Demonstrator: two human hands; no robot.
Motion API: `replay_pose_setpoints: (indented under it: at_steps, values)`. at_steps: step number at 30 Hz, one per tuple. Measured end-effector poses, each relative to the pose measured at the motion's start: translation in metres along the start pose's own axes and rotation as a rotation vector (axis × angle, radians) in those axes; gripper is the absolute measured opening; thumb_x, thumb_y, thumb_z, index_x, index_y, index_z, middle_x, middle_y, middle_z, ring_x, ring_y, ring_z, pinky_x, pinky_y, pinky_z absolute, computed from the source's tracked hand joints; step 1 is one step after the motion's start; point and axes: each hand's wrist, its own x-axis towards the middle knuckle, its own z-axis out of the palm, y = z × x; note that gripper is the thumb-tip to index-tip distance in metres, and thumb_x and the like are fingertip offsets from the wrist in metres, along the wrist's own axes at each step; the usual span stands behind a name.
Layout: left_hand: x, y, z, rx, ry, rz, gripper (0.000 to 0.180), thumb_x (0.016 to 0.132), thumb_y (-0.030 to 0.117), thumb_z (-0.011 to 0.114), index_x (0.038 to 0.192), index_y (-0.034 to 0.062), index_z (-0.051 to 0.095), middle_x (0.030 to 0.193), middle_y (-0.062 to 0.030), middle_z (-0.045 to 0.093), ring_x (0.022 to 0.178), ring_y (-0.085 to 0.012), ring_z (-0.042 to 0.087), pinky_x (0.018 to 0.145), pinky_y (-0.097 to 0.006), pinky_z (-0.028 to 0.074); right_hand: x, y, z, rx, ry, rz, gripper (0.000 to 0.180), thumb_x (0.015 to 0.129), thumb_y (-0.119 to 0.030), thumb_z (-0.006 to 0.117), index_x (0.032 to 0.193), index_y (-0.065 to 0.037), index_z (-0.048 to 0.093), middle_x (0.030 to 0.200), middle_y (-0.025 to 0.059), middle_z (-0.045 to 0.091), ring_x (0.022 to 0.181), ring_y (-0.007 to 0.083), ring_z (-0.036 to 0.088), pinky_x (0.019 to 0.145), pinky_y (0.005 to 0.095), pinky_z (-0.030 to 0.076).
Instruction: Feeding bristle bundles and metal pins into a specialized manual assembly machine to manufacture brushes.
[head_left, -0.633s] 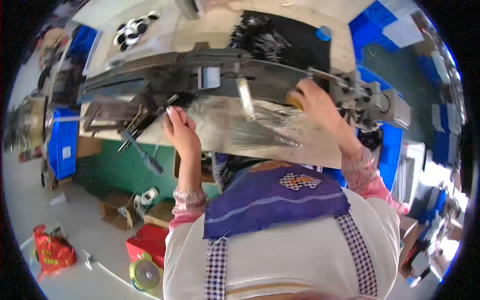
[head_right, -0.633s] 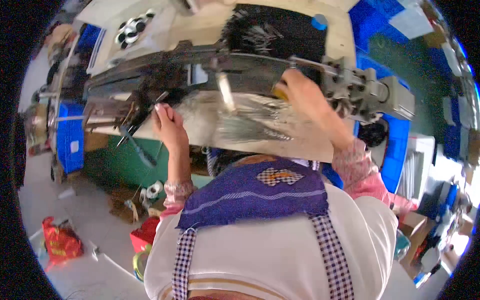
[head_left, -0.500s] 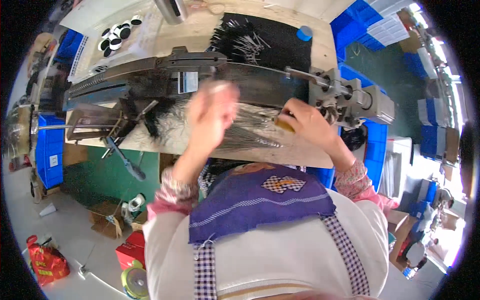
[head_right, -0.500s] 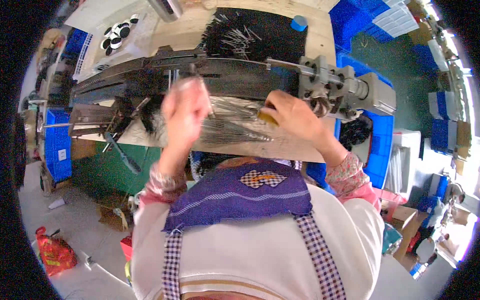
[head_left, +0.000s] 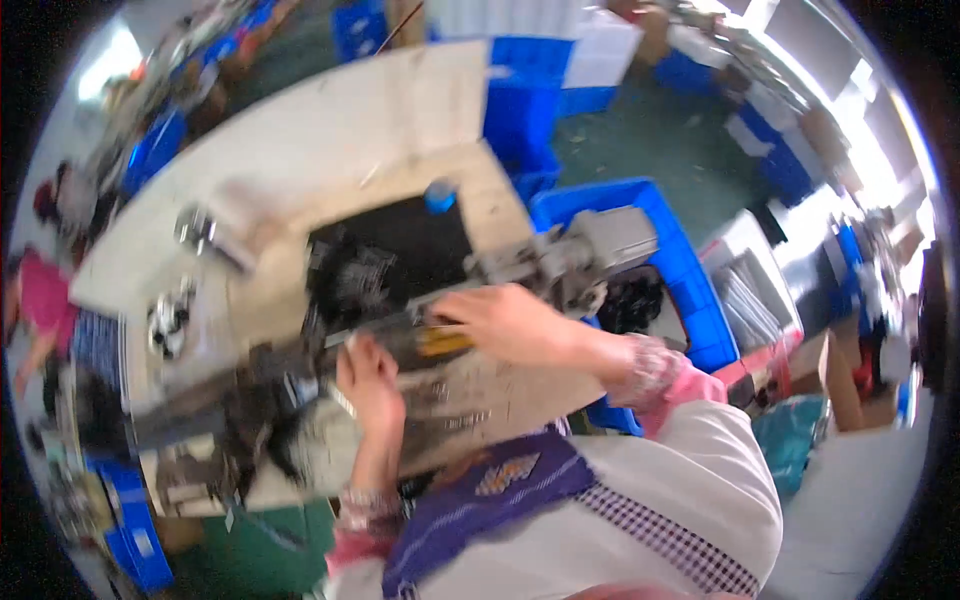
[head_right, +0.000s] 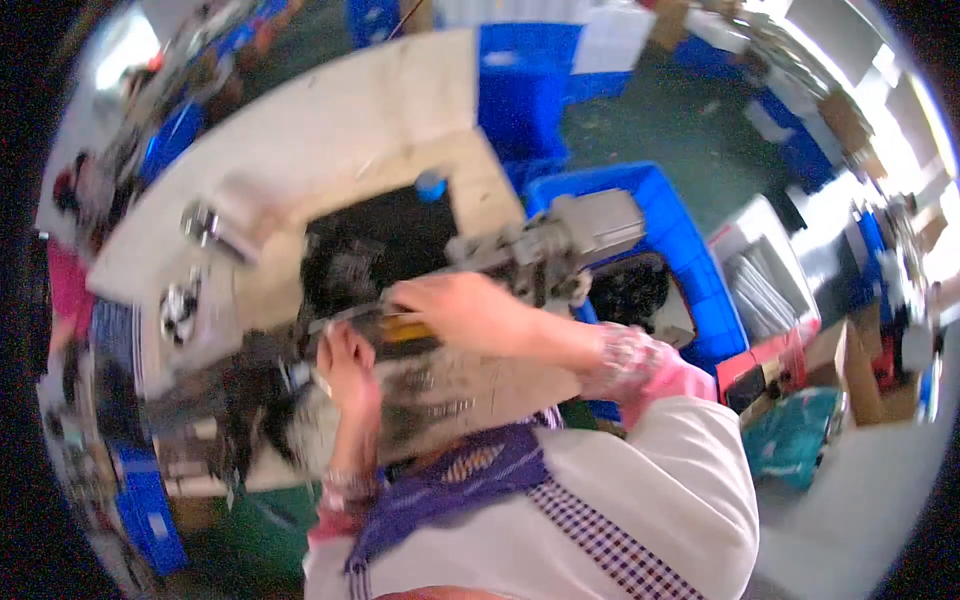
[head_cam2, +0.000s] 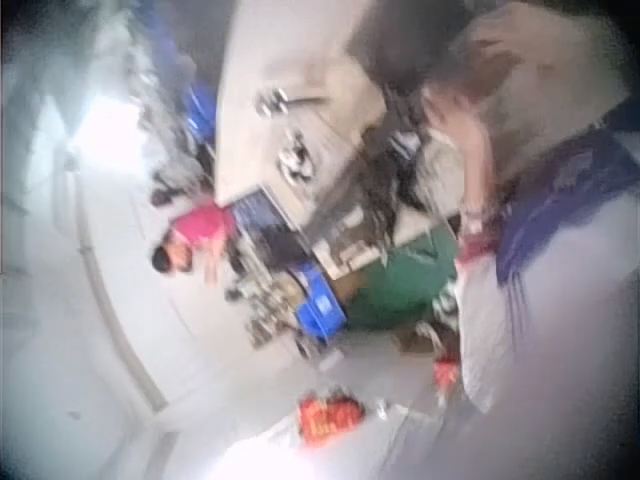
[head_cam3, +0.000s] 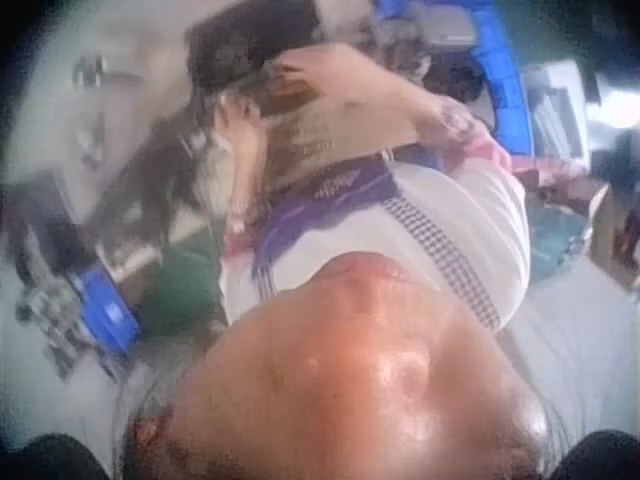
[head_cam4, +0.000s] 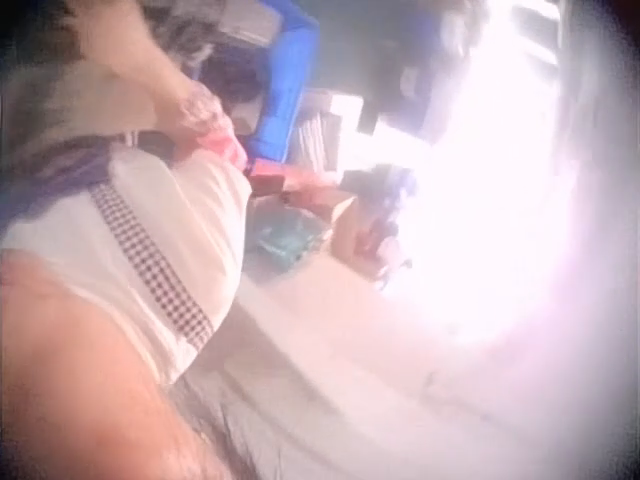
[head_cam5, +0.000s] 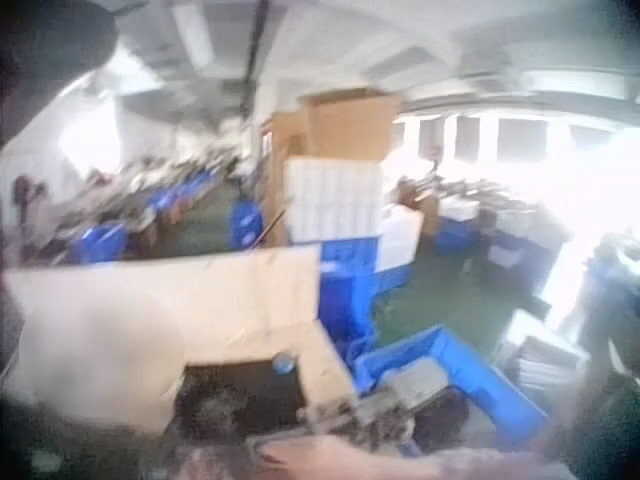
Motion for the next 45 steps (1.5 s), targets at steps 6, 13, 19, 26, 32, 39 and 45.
replay_pose_setpoints:
  at_steps: [6, 13, 19, 26, 32, 39, 45]
  values:
    - [-0.021, 0.011, 0.013, -0.016, -0.064, -0.010, 0.023, 0.099, 0.024, 0.049, 0.085, 0.0070, 0.056, 0.059, 0.0036, 0.040, 0.046, -0.0049, 0.030, 0.042, -0.022, 0.024, 0.081, 0.016, 0.060, -0.089, -0.343, 0.085, 0.026, 0.074, -0.007, 0.060, 0.100, -0.007, 0.066, 0.096, 0.0176, 0.064, 0.091, 0.0352, 0.062, 0.076, 0.0430, 0.051]
    - [-0.018, 0.013, 0.012, -0.132, -0.003, -0.093, 0.025, 0.099, 0.025, 0.049, 0.082, 0.0071, 0.056, 0.056, 0.0046, 0.037, 0.046, -0.0047, 0.025, 0.042, -0.025, 0.019, 0.092, 0.009, 0.041, 0.308, -0.538, 0.121, 0.025, 0.082, -0.006, 0.061, 0.104, 0.005, 0.063, 0.085, 0.0193, 0.067, 0.074, 0.0293, 0.067, 0.068, 0.0385, 0.053]
    - [-0.016, 0.011, 0.000, -0.073, -0.143, -0.124, 0.036, 0.097, 0.039, 0.049, 0.100, 0.0043, 0.056, 0.075, -0.0042, 0.056, 0.062, -0.0157, 0.054, 0.058, -0.029, 0.045, 0.104, 0.023, 0.038, 0.662, -0.606, 0.479, 0.031, 0.088, -0.006, 0.059, 0.115, 0.007, 0.056, 0.080, 0.0129, 0.065, 0.064, 0.0174, 0.065, 0.059, 0.0294, 0.053]
    - [-0.021, 0.016, 0.014, -0.681, -0.304, -0.259, 0.073, 0.091, 0.058, 0.045, 0.137, 0.0024, 0.035, 0.139, -0.0154, 0.041, 0.133, -0.0315, 0.033, 0.112, -0.046, 0.025, 0.103, 0.030, 0.061, 0.038, -0.455, -0.157, 0.031, 0.090, -0.021, 0.057, 0.117, -0.007, 0.060, 0.089, 0.0183, 0.065, 0.079, 0.0301, 0.065, 0.065, 0.0400, 0.053]
    - [-0.023, 0.035, 0.020, -0.791, -0.366, -0.355, 0.092, 0.087, 0.065, 0.042, 0.136, -0.0111, 0.024, 0.145, -0.0215, 0.030, 0.137, -0.0342, 0.026, 0.114, -0.047, 0.023, 0.093, 0.025, 0.017, -0.608, -0.198, -0.390, 0.040, 0.077, -0.016, 0.059, 0.116, -0.015, 0.063, 0.105, 0.0086, 0.054, 0.084, 0.0279, 0.052, 0.069, 0.0333, 0.046]
    - [-0.019, 0.033, 0.014, -0.928, -0.405, -0.454, 0.078, 0.089, 0.067, 0.034, 0.124, -0.0018, 0.043, 0.129, -0.0114, 0.048, 0.128, -0.0262, 0.039, 0.112, -0.043, 0.024, 0.055, -0.020, 0.052, -0.186, -0.039, -0.164, 0.027, 0.078, -0.013, 0.062, 0.104, -0.009, 0.066, 0.076, 0.0080, 0.055, 0.077, 0.0279, 0.058, 0.077, 0.0381, 0.041]
    - [-0.023, 0.037, 0.019, -0.919, -0.263, -0.419, 0.076, 0.090, 0.065, 0.036, 0.125, -0.0029, 0.042, 0.130, -0.0151, 0.048, 0.127, -0.0293, 0.040, 0.112, -0.043, 0.025, 0.079, 0.007, 0.042, 0.019, -0.136, 0.085, 0.016, 0.080, -0.018, 0.062, 0.093, -0.013, 0.071, 0.075, 0.0053, 0.060, 0.077, 0.0251, 0.061, 0.078, 0.0386, 0.040]
